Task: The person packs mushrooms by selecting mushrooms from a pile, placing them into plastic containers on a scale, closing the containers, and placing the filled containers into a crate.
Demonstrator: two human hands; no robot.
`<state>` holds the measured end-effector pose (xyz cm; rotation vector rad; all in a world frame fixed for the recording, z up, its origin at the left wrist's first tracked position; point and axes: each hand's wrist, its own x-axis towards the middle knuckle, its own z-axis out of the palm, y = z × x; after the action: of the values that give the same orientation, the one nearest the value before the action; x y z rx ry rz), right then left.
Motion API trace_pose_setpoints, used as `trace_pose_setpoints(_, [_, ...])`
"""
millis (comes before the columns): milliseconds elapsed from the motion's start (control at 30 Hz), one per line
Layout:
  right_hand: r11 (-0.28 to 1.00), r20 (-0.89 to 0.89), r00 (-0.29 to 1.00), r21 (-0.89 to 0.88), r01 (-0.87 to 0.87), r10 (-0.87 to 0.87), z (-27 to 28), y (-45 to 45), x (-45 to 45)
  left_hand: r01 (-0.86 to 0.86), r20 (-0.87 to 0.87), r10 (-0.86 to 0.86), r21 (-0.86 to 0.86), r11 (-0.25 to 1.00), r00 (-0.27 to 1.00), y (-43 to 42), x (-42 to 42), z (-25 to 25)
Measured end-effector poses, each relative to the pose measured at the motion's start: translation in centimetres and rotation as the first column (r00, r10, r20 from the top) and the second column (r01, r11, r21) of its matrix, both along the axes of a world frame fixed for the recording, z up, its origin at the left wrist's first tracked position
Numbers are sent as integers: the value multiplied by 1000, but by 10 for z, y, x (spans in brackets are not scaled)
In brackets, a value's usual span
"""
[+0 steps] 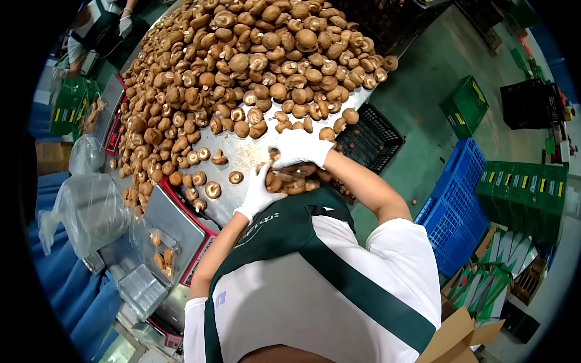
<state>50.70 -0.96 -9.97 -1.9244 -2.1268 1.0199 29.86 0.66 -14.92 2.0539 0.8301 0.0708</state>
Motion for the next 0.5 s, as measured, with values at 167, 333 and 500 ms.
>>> trace_pose_setpoints(167, [997, 192, 978, 18, 77, -79, 15, -42, 45, 235, 168, -201, -221, 947, 965, -22, 69, 4])
trace_pose_setpoints(333, [946, 213, 924, 9, 323, -318, 55, -79, 85, 430, 392, -335, -183, 884, 857, -33, 94, 13])
trace_pose_setpoints(500, [845, 154, 833, 168, 508, -531, 46, -89, 91, 18, 260, -44, 99, 995, 965, 13, 74, 5])
